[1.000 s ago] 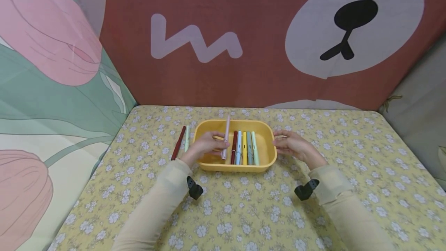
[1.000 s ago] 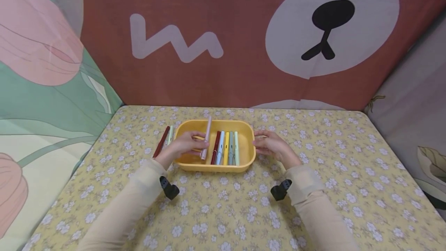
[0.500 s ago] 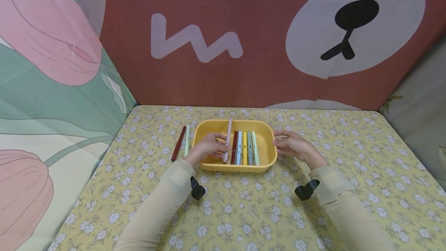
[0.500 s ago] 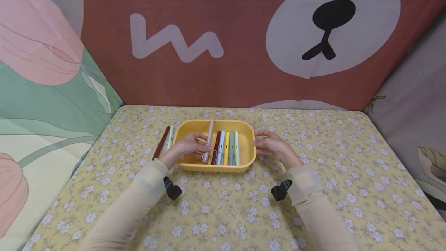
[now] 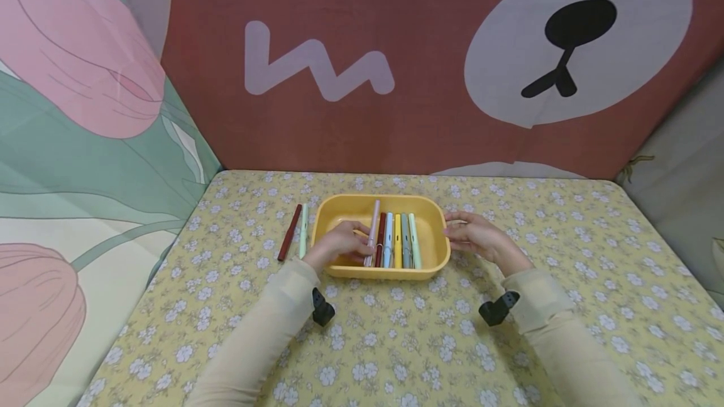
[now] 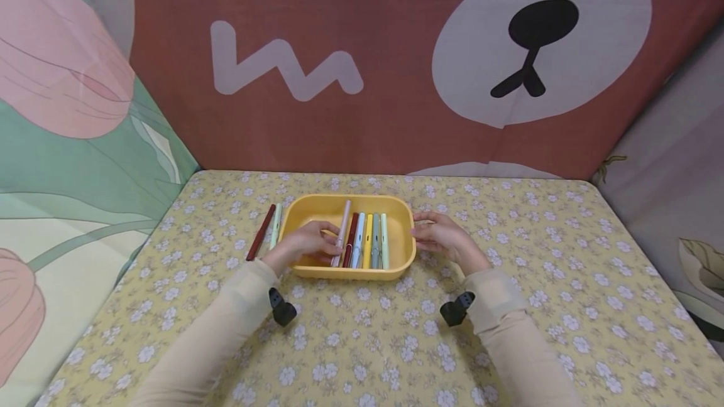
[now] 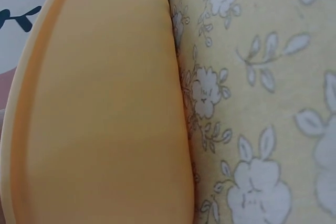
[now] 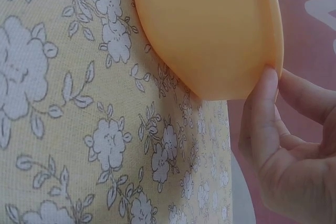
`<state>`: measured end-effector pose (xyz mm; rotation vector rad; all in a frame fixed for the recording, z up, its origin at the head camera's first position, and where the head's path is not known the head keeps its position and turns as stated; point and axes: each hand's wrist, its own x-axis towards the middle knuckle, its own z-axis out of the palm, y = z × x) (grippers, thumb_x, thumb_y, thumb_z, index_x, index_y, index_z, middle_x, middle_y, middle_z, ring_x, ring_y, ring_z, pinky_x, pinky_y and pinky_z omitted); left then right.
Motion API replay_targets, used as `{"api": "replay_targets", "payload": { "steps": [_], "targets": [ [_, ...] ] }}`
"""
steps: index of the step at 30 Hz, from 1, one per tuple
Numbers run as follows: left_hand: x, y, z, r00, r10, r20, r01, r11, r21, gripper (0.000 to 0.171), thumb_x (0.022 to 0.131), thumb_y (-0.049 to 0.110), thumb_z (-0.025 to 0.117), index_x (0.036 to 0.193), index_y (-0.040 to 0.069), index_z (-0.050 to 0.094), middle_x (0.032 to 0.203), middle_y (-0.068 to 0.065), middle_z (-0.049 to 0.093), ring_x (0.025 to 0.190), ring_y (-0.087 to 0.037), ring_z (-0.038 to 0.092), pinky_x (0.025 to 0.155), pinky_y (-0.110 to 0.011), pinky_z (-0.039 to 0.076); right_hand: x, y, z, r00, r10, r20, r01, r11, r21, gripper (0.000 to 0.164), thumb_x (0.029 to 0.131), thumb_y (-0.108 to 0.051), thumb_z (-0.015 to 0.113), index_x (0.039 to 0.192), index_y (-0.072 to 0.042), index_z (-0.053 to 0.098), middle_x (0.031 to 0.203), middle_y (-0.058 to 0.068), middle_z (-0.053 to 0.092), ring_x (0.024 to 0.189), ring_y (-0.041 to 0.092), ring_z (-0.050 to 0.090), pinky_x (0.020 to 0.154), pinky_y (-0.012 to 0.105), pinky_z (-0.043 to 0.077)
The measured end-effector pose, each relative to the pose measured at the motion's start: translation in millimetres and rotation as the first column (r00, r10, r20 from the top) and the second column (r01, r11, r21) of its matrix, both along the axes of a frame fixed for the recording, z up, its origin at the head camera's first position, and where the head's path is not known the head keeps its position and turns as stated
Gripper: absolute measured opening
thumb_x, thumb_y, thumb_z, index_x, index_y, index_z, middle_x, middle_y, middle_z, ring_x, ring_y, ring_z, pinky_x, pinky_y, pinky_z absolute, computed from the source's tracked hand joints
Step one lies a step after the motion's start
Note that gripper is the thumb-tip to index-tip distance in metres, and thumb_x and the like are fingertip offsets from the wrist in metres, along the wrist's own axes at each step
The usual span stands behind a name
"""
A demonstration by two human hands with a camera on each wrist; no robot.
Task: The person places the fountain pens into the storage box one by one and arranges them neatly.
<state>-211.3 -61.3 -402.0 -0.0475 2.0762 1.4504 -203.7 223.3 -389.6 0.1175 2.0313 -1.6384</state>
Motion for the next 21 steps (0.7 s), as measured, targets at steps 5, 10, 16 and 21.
{"api": "replay_targets", "payload": {
  "steps": [5, 10, 16, 21],
  "targets": [
    [0.7, 2.8, -0.6, 1.0, 0.022, 0.012, -0.022, 1.0, -0.006, 0.042, 0.084, -0.004, 0.067, 0.124, -0.001, 0.053, 0.098, -0.011, 0.061, 0.072, -0.016, 0.065, 0.068, -0.028, 0.06, -0.4, 0.2, 0.2, 1.0, -0.002, 0.007, 0.002, 1.0, -0.001, 0.054, 0.097, -0.011, 0.054, 0.143, 0.003, 0.029, 0.096, -0.004, 0.062, 0.081, 0.004, 0.066, 0.076, 0.018, 0.058],
    [1.6, 3.5, -0.3, 1.0, 0.026, 0.011, -0.026, 0.999, -0.021, 0.043, 0.085, -0.005, 0.067, 0.125, -0.002, 0.052, 0.099, -0.012, 0.061, 0.072, -0.017, 0.065, 0.067, -0.028, 0.06, 0.2, 0.5, 0.6, 1.0, 0.002, 0.006, -0.002, 1.0, -0.004, 0.055, 0.097, -0.012, 0.055, 0.143, 0.003, 0.028, 0.097, -0.003, 0.062, 0.082, 0.004, 0.066, 0.077, 0.018, 0.058],
    [2.5, 3.1, -0.5, 1.0, 0.019, 0.01, -0.019, 0.999, -0.04, 0.045, 0.084, -0.005, 0.066, 0.127, -0.003, 0.051, 0.104, -0.014, 0.062, 0.076, -0.017, 0.067, 0.068, -0.029, 0.06, 0.1, 0.3, 0.4, 1.0, 0.002, 0.002, -0.002, 1.0, 0.0, 0.055, 0.097, -0.012, 0.055, 0.143, 0.003, 0.028, 0.098, -0.003, 0.061, 0.082, 0.004, 0.065, 0.077, 0.018, 0.058],
    [2.3, 3.0, -0.9, 1.0, 0.011, 0.013, -0.011, 0.999, -0.044, 0.047, 0.084, -0.007, 0.065, 0.129, -0.003, 0.05, 0.111, -0.019, 0.063, 0.081, -0.02, 0.069, 0.069, -0.03, 0.06, -0.5, 1.3, -0.2, 1.0, 0.006, 0.002, -0.006, 1.0, -0.001, 0.055, 0.097, -0.012, 0.054, 0.143, 0.003, 0.028, 0.098, -0.003, 0.061, 0.082, 0.004, 0.065, 0.076, 0.018, 0.057]
  ]
}}
